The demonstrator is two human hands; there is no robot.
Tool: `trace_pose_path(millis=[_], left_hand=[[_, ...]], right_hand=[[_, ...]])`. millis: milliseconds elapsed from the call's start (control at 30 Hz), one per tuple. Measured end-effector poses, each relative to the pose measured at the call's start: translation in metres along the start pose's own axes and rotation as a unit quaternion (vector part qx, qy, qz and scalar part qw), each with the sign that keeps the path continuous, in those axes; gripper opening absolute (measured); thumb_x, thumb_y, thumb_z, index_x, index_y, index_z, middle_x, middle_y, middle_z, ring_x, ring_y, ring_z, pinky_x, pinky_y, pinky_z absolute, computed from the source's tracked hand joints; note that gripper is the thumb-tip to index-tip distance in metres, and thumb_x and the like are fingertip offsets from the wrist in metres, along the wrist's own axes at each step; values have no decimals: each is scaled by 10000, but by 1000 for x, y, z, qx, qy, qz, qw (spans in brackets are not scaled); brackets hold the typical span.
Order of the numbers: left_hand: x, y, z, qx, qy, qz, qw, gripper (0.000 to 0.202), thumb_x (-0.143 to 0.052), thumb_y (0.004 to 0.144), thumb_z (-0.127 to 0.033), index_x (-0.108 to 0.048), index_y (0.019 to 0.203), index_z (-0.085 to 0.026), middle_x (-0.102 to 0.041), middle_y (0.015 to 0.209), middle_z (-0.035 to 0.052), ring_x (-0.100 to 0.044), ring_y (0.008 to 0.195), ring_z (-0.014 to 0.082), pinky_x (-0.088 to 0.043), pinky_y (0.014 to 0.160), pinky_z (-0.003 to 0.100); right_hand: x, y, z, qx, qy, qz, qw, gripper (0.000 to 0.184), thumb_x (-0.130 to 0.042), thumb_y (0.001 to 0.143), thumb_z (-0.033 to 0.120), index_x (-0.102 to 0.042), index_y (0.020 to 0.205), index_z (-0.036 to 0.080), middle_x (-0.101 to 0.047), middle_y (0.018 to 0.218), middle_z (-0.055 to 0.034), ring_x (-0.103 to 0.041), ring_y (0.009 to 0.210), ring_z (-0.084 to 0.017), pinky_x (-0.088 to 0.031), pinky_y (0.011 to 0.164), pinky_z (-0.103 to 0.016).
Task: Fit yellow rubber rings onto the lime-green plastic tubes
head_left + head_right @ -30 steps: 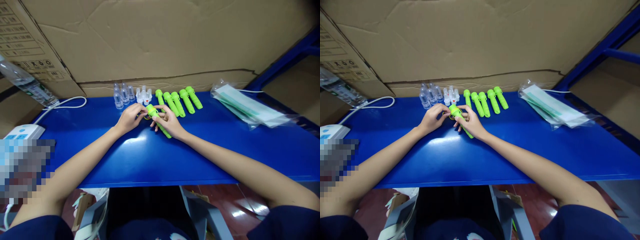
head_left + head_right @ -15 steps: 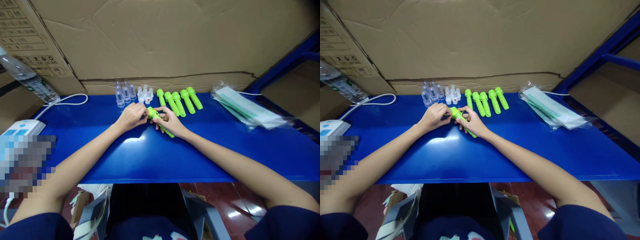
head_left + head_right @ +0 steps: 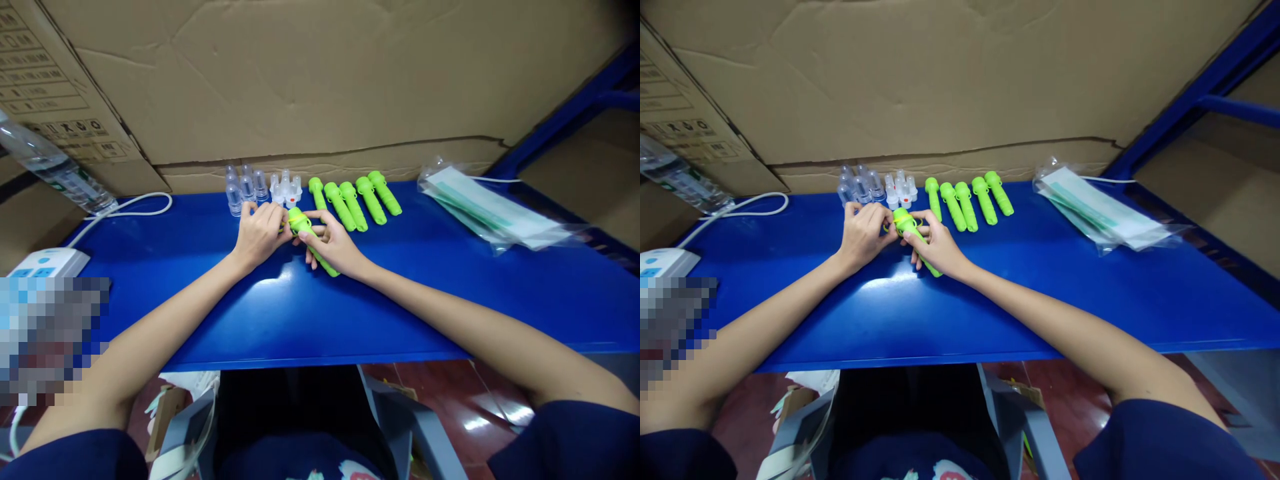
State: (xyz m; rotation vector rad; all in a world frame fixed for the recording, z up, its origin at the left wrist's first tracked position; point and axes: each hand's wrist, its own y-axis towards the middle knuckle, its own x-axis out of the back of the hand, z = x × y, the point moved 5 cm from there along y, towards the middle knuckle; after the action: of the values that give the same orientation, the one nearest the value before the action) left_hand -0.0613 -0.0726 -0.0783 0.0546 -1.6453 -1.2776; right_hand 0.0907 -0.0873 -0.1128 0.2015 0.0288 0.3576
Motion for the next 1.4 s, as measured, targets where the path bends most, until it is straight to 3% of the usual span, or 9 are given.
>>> trace_pose_path(millis=[200, 300, 433, 667, 833, 1100, 1233, 1400], left_hand=[[5, 2, 5, 63, -3, -36, 997, 70, -581, 884, -198, -526, 842, -211, -656, 777, 25, -616, 760, 236, -323, 853, 428], [5, 1, 3, 36, 15, -40, 998, 72, -588, 883, -204, -530, 842, -206, -671, 771, 22, -613, 736, 224, -329, 819, 412], [1, 0, -1, -7, -45, 6, 999, 91, -556, 945, -240, -552, 865, -197, -691, 815, 23, -631, 766, 204, -352, 793, 374], [1, -3, -2, 10, -148, -2, 989, 101, -538, 1007, -255, -600, 967, -186, -714, 909, 38, -660, 851, 186, -412, 802, 335], [-3, -4, 0, 12, -148, -4, 989, 110, -533, 1006, -269, -613, 998, -194, -718, 995, 61, -659, 968, 209, -458, 845, 348], [2, -3, -3, -19, -120, 6, 993, 75, -559, 983, -236, -606, 978, -178, -738, 946, 57, -681, 880, 205, -405, 779, 345], [5, -1, -1, -18, -101, 39, 994, 82, -588, 941, -259, -621, 965, -188, -741, 931, 56, -681, 876, 216, -400, 797, 363], [6, 2, 4, -61, -135, 78, 986, 76, -581, 934, -234, -622, 981, -191, -738, 936, 57, -679, 879, 204, -429, 781, 341]], right_hand=[[-2, 2, 7, 4, -12, -16, 1000, 590, -764, 800, 538, -418, 1163, 227, -687, 787, 26, -603, 419, -105, -493, 330, -221], [-3, -1, 3, -2, -7, -30, 1000, 626, -766, 781, 567, -408, 1163, 225, -677, 778, 35, -599, 415, -110, -495, 327, -233], [-2, -4, -2, -7, 7, -30, 999, 625, -755, 791, 567, -375, 1157, 232, -670, 782, 51, -611, 434, -108, -510, 345, -234], [1, -3, -4, -17, 36, -38, 998, 660, -835, 729, 486, -348, 1105, 246, -685, 763, 62, -585, 392, -90, -453, 299, -188], [0, -2, -3, -4, 44, -21, 999, 602, -792, 783, 489, -348, 1106, 244, -705, 772, 46, -571, 398, -72, -442, 310, -167], [1, -2, -2, -10, 44, -22, 999, 604, -808, 762, 476, -359, 1090, 240, -702, 748, 51, -563, 388, -74, -429, 296, -171], [2, -3, -3, -17, 48, -16, 999, 597, -812, 760, 460, -363, 1088, 240, -708, 740, 52, -562, 385, -78, -427, 294, -178], [2, -3, -3, -41, 63, 0, 997, 571, -810, 768, 437, -372, 1071, 231, -728, 746, 31, -571, 385, -89, -434, 295, -193]])
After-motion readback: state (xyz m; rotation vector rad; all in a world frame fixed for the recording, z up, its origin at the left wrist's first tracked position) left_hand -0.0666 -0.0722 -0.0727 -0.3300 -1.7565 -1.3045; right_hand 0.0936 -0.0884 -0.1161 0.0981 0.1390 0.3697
